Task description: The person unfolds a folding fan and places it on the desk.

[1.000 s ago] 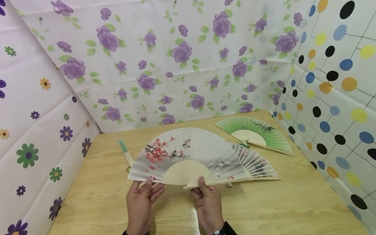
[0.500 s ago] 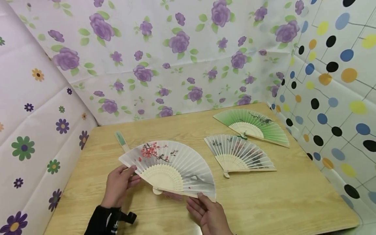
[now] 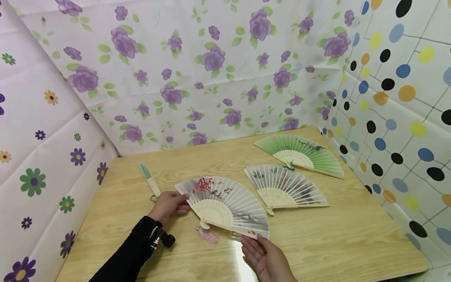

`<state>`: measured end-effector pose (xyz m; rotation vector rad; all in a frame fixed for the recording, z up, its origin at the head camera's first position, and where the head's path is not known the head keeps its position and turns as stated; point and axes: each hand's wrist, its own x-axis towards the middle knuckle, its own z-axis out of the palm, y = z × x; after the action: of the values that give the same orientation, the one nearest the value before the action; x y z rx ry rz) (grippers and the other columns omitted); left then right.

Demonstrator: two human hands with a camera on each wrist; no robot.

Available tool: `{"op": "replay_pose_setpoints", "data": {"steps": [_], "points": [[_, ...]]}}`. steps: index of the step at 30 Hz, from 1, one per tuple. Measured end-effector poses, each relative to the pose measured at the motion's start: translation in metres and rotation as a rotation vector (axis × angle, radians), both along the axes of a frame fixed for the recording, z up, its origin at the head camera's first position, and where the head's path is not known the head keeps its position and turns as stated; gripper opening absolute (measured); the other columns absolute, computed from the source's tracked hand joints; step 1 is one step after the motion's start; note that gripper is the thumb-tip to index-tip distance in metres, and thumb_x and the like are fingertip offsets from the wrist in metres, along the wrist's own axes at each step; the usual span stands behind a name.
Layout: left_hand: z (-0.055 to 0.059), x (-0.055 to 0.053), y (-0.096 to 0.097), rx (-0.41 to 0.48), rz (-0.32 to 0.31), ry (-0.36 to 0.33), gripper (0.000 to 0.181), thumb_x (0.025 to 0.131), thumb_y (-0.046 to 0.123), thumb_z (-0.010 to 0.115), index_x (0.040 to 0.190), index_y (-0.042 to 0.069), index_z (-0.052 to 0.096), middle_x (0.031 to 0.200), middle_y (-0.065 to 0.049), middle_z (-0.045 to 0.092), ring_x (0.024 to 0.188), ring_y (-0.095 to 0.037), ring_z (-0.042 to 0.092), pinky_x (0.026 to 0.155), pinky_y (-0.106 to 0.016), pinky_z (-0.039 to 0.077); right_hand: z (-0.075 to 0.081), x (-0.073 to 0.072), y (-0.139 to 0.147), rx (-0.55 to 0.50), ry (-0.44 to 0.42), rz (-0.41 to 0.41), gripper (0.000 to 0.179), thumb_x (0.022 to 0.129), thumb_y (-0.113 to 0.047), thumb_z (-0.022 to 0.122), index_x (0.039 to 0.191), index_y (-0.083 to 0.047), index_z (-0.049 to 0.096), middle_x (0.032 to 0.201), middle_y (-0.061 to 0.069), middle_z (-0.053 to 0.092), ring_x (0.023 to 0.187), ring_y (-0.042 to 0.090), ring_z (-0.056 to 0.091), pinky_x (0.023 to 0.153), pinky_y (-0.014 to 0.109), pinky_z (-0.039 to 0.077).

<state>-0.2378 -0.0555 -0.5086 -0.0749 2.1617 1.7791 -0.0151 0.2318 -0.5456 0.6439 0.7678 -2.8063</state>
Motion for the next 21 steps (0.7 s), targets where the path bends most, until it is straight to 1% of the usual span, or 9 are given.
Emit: {"op": "replay_pose_setpoints", "data": {"steps": [3,6,8,11,15,17,19,21], "points": [[-0.003,-0.002,0.001,-0.047,-0.05,-0.008,0.024,0.095,0.016,0.067,0.093,-0.008,0.069,0.085,-0.021,0.07,0.075,-0.029,0.07,0.063,-0.032,0.066,-0.002,0.001,0.004,-0.024,-0.004,-0.001,0.025,0.107,-0.018,0.044,0.119,0.0,0.055,0.109,0.018,0.072,0.118,0.03,0.058,0.111,0.039,0.046],[-0.003,-0.005,0.002,-0.08,-0.076,0.02,0.027,0.094,0.019,0.068,0.087,-0.007,0.071,0.081,-0.02,0.071,0.073,-0.028,0.07,0.059,-0.03,0.066,-0.003,0.0,0.008,-0.038,0.013,0.018,0.029,0.108,-0.019,0.041,0.128,0.001,0.046,0.113,0.018,0.07,0.121,0.03,0.055,0.113,0.04,0.043],[-0.001,-0.008,0.004,-0.1,-0.091,0.042,0.027,0.093,0.021,0.069,0.086,-0.005,0.073,0.079,-0.019,0.072,0.071,-0.027,0.07,0.055,-0.029,0.065,-0.003,-0.002,0.011,-0.045,0.035,0.041,0.033,0.108,-0.02,0.039,0.133,0.001,0.038,0.117,0.019,0.068,0.123,0.03,0.053,0.115,0.04,0.041],[0.002,-0.011,0.005,-0.117,-0.096,0.053,0.026,0.092,0.021,0.07,0.086,-0.004,0.074,0.074,-0.017,0.072,0.066,-0.026,0.069,0.049,-0.026,0.062,-0.002,-0.004,0.014,-0.056,0.065,0.079,0.042,0.109,-0.022,0.036,0.143,0.002,0.029,0.121,0.018,0.066,0.126,0.029,0.051,0.117,0.039,0.039],[0.003,-0.014,0.005,-0.114,-0.088,0.043,0.023,0.091,0.018,0.072,0.087,-0.005,0.074,0.069,-0.015,0.07,0.061,-0.024,0.067,0.046,-0.025,0.059,-0.003,-0.006,0.015,-0.074,0.08,0.107,0.046,0.109,-0.022,0.034,0.147,0.002,0.022,0.125,0.018,0.063,0.128,0.029,0.048,0.118,0.039,0.038],[0.002,-0.015,0.005,-0.113,-0.093,0.041,0.023,0.09,0.017,0.072,0.086,-0.005,0.074,0.066,-0.013,0.068,0.057,-0.021,0.064,0.044,-0.024,0.056,-0.004,-0.005,0.016,-0.087,0.079,0.109,0.048,0.11,-0.022,0.032,0.148,0.003,0.019,0.126,0.019,0.062,0.129,0.03,0.047,0.118,0.039,0.037],[0.001,-0.015,0.005,-0.123,-0.1,0.041,0.023,0.09,0.017,0.072,0.084,-0.005,0.074,0.062,-0.011,0.066,0.054,-0.019,0.061,0.043,-0.023,0.053,-0.005,-0.002,0.016,-0.075,0.083,0.117,0.05,0.11,-0.024,0.029,0.148,0.006,0.018,0.126,0.02,0.063,0.129,0.031,0.048,0.118,0.04,0.039],[-0.001,-0.013,0.005,-0.154,-0.101,0.061,0.025,0.09,0.018,0.072,0.08,-0.004,0.073,0.058,-0.009,0.064,0.051,-0.018,0.058,0.042,-0.023,0.051,-0.006,0.006,0.014,-0.038,0.083,0.155,0.051,0.11,-0.026,0.027,0.145,0.011,0.023,0.123,0.022,0.065,0.126,0.032,0.051,0.115,0.042,0.042]]}}
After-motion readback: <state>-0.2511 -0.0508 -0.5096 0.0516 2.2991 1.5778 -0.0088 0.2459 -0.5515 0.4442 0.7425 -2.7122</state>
